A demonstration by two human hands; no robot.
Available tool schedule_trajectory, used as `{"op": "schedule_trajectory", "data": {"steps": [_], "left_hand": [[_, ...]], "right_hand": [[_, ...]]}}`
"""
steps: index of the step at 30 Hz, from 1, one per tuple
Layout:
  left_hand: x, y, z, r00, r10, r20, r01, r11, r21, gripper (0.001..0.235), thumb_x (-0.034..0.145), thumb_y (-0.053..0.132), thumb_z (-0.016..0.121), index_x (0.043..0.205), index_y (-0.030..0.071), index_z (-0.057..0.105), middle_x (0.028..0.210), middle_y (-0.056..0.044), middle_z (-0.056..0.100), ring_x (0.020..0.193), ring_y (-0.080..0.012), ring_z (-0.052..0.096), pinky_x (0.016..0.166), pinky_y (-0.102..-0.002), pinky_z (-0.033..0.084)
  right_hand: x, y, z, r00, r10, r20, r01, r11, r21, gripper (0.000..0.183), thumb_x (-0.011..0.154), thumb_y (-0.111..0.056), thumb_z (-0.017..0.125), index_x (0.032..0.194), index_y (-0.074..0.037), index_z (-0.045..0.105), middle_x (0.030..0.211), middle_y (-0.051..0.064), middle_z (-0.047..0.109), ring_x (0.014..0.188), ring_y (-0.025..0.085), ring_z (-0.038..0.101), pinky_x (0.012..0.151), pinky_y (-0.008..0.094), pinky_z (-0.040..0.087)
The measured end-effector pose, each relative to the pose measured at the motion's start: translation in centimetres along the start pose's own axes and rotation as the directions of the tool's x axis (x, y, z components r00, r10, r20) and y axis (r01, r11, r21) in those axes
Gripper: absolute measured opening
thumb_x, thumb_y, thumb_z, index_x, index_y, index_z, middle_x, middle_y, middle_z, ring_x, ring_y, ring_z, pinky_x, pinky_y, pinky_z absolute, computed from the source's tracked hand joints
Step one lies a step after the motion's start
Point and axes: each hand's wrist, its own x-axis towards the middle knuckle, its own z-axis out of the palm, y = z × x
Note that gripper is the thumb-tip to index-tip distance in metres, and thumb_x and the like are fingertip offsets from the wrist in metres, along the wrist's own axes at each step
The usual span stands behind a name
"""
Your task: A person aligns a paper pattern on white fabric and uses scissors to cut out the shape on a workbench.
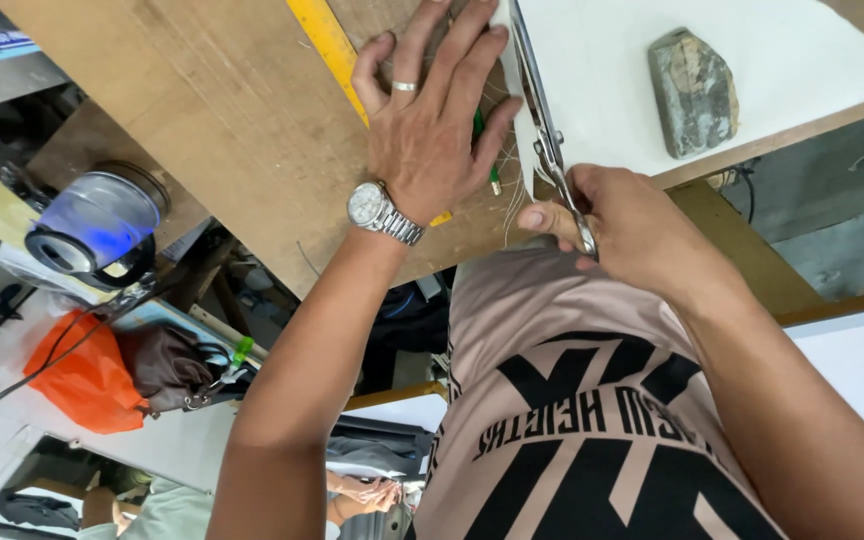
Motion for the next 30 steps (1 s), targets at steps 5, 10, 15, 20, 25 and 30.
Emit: {"op": "schedule_trajectory", "data": {"steps": [5,10,15,20,25,30], "left_hand": [[-0.5,-0.2,0.9,0.999,-0.007,-0.051,0.009,1.0,0.027,0.05,0.128,0.049,0.088,0.167,0.019,0.077,0.183,0.003,0.063,0.17,-0.0304,0.056,0.133,-0.062,0.04],[0.1,-0.4,3.1,0.978,-0.173,-0.119,0.169,0.985,-0.039,0.054,0.123,0.048,0.068,0.164,0.015,0.08,0.18,-0.012,0.063,0.174,-0.0379,0.047,0.131,-0.068,0.045],[1.7,-0.3,1.4,0.947,-0.278,-0.162,0.286,0.958,0.026,0.051,0.124,0.036,0.081,0.167,0.01,0.078,0.186,-0.016,0.057,0.178,-0.0413,0.041,0.144,-0.075,0.029],[1.5,7.4,0.4,0.921,-0.356,-0.16,0.36,0.933,-0.001,0.046,0.125,0.024,0.084,0.168,0.011,0.078,0.192,-0.016,0.05,0.181,-0.0473,0.04,0.145,-0.079,0.034],[2.7,20.3,3.5,0.824,-0.52,-0.226,0.486,0.853,-0.193,0.056,0.126,0.048,0.071,0.165,0.008,0.074,0.173,-0.02,0.066,0.155,-0.0482,0.066,0.128,-0.066,0.053],[8.9,27.0,8.6,0.483,-0.839,-0.25,0.834,0.528,-0.159,0.081,0.119,0.074,0.071,0.172,0.012,0.068,0.182,-0.02,0.06,0.16,-0.0472,0.062,0.123,-0.071,0.054]], "right_hand": [[2.6,2.7,1.8,0.968,-0.227,-0.107,0.231,0.973,0.025,0.065,0.107,-0.076,0.077,0.1,-0.012,0.069,0.089,0.013,0.088,0.078,0.026,0.077,0.073,0.044,0.052],[-1.3,5.4,-1.0,0.929,-0.367,0.049,0.365,0.93,0.047,0.068,0.112,-0.064,0.079,0.075,-0.007,0.077,0.072,0.008,0.077,0.067,0.02,0.072,0.074,0.034,0.06],[-5.2,18.2,-7.9,0.928,-0.363,-0.079,0.325,0.896,-0.302,0.06,0.098,-0.065,0.096,0.081,-0.013,0.073,0.072,0.005,0.074,0.067,0.02,0.061,0.068,0.04,0.045],[-4.8,27.1,-17.8,0.893,-0.396,-0.213,0.371,0.917,-0.146,0.054,0.102,-0.026,0.107,0.071,-0.005,0.068,0.065,0.007,0.066,0.066,0.017,0.051,0.062,0.038,0.035],[-4.4,20.1,-29.5,0.954,-0.277,-0.114,0.167,0.807,-0.566,0.056,0.092,-0.047,0.115,0.079,-0.007,0.078,0.072,0.004,0.064,0.078,0.02,0.047,0.07,0.042,0.04],[-0.5,6.7,-40.8,0.959,-0.192,0.207,0.27,0.411,-0.871,0.071,0.096,-0.067,0.104,0.078,-0.013,0.06,0.073,0.003,0.065,0.072,0.022,0.054,0.071,0.043,0.041]]}}
